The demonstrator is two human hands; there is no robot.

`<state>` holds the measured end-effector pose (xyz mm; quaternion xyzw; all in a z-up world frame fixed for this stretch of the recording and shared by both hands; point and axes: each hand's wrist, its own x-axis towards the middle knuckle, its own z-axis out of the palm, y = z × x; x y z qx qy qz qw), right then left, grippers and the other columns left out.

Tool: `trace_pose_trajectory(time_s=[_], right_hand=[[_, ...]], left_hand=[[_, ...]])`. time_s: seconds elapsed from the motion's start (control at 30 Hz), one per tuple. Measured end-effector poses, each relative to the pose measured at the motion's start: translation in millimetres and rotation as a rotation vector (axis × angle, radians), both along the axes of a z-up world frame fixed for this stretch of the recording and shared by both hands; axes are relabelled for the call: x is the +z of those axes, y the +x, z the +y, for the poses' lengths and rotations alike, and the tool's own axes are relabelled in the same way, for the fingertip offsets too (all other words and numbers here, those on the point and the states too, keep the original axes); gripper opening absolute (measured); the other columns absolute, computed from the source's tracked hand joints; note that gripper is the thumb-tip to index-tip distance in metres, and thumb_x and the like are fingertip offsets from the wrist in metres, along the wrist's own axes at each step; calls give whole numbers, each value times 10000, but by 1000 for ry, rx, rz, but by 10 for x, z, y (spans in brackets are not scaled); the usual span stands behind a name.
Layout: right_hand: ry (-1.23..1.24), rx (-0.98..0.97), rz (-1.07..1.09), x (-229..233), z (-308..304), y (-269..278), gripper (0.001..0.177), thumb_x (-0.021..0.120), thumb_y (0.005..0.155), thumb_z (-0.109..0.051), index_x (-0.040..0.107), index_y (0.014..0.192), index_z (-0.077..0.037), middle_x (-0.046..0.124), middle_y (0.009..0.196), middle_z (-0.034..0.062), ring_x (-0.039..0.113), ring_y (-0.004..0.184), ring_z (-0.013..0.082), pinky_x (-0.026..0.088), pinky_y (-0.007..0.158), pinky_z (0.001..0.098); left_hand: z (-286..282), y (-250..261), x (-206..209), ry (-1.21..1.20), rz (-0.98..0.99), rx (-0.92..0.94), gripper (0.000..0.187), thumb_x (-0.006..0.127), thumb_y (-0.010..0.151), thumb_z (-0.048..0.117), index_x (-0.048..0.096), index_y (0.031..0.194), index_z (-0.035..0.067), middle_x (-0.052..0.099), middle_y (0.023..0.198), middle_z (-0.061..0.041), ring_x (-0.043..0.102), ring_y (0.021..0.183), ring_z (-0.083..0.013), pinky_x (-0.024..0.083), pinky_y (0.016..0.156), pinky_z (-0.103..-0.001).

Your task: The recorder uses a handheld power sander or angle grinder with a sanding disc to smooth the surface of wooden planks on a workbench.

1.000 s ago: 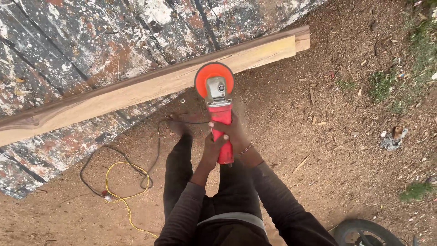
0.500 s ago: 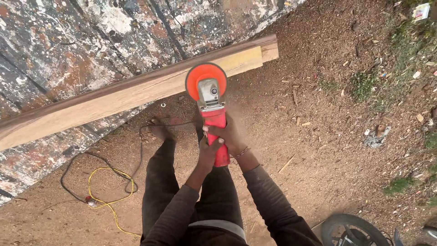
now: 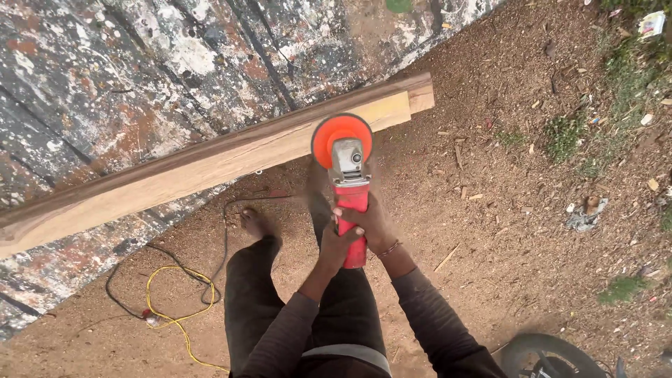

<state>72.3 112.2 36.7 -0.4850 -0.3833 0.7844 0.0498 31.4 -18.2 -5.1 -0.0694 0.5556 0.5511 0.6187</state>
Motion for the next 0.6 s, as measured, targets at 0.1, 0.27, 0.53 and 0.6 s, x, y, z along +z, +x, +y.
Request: trace_pose_trajectory(time_s=[0.1,0.27,0.53,0.6], right_hand=[[17,-67,20,-88,-75,133,356,751,863,-88,611,1173,18,695,1002,86,681,883,171,581,774,319],[-84,-194,146,-245,-447,-331,325,705,905,-113,590,1190,-6,681,998,84,692,876,201,589,770,345],[-83,-13,102,-184,-2772,-1987,312,715,884,-98,570,1142,0,652,909,92,690,785,230,613,702,376],[-75,71,126,91,-3336,-2520,341,720,865,-90,576,1164,-14,655,924,88,686,784,216,597,685,349]], left_hand=[[120,-159,74,-19,63,-122,478,829,796,316,671,1118,1,754,978,-88,729,870,-158,597,774,-322],[-160,-796,237,-100,184,-219,649,831,725,548,717,1089,24,786,933,-124,762,838,-178,594,764,-322],[-2670,-1983,176,-74,320,146,720,847,729,516,673,1225,24,748,1035,-113,721,912,-208,571,793,-349],[-3179,-2188,84,-65,218,228,650,845,750,485,706,1159,-1,757,990,-103,724,871,-179,579,763,-334]])
